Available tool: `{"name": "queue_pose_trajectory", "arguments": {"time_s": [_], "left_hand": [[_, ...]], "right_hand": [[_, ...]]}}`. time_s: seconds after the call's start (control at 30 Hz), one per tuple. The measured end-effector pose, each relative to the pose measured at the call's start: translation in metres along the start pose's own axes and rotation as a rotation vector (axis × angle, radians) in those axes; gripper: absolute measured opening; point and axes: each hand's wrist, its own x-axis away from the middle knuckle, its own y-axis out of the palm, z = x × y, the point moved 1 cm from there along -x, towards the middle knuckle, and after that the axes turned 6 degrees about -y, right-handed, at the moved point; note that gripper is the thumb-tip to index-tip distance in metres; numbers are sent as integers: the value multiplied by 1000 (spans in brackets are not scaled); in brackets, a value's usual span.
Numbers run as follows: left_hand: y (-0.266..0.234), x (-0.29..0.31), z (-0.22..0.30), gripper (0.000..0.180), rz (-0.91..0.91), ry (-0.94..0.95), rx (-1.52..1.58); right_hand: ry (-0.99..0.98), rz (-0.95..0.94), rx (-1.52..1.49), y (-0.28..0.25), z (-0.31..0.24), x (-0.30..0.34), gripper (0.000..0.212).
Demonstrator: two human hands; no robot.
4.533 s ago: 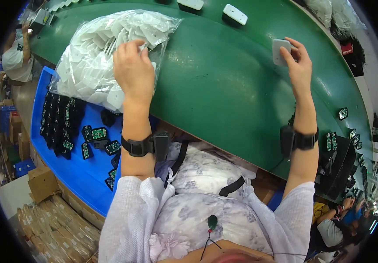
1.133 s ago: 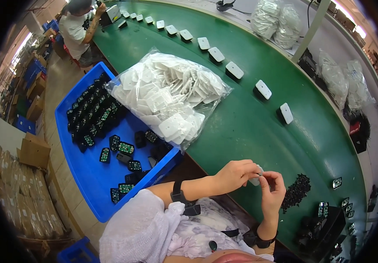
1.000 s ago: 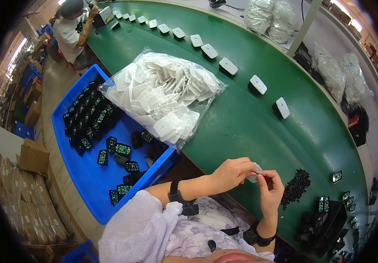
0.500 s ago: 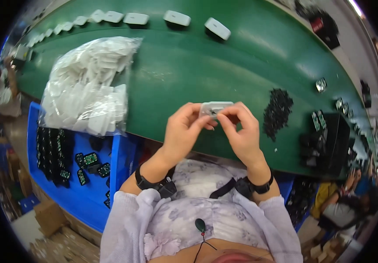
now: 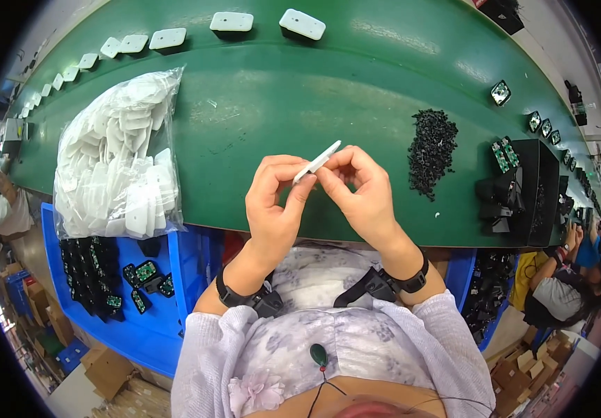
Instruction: Assembling small electronic components into plastic housings on a factory production line.
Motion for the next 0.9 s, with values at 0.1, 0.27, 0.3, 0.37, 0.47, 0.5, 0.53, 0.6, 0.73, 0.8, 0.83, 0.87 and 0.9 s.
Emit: {"name": "queue_pose_trajectory", "arguments": {"time_s": [0.1, 0.27, 0.3, 0.37, 0.47, 0.5, 0.53, 0.6, 0.73, 0.8, 0.83, 0.87, 0.9], "left_hand": [[-2, -1, 1, 5, -3, 56, -108], [-4, -3, 0, 2, -103, -66, -29], [-6, -1, -2, 3, -135, -80, -17], [-3, 1, 2, 4, -129, -218, 75], [-2, -1, 4, 11, -185, -260, 101], [-1, -1, 7, 18, -189, -290, 79], [1, -1, 8, 19, -184, -311, 121], [11, -5, 12, 20, -123, -373, 161], [-13, -36, -13, 17, -101, -258, -157], [-32, -51, -19, 15, -131, -245, -415], [-36, -56, -16, 15, -126, -229, -548], [-41, -61, -17, 15, -129, -224, -547], [-45, -68, -19, 15, -163, -132, -713]], "right_hand": [[15, 51, -118, 5, 5, 3, 15], [-109, 104, 310, -12, -6, -8, 19], [-85, -89, 279, -20, -6, -10, 17], [-49, -156, 158, -28, -3, -12, 16], [-73, -85, 152, -31, -5, -7, 20], [-74, -57, 157, -31, -4, -4, 22], [-68, -23, 175, -34, -1, -2, 22], [130, -69, -225, -38, 6, 1, 23], [-150, 69, 536, -98, -16, 1, 34], [-281, 184, 1233, -154, -16, -6, 44], [-180, 212, 1504, -181, -16, -9, 49], [31, 186, 1693, -207, -14, -11, 50], [259, 160, 1872, -232, -10, -11, 52]]}}
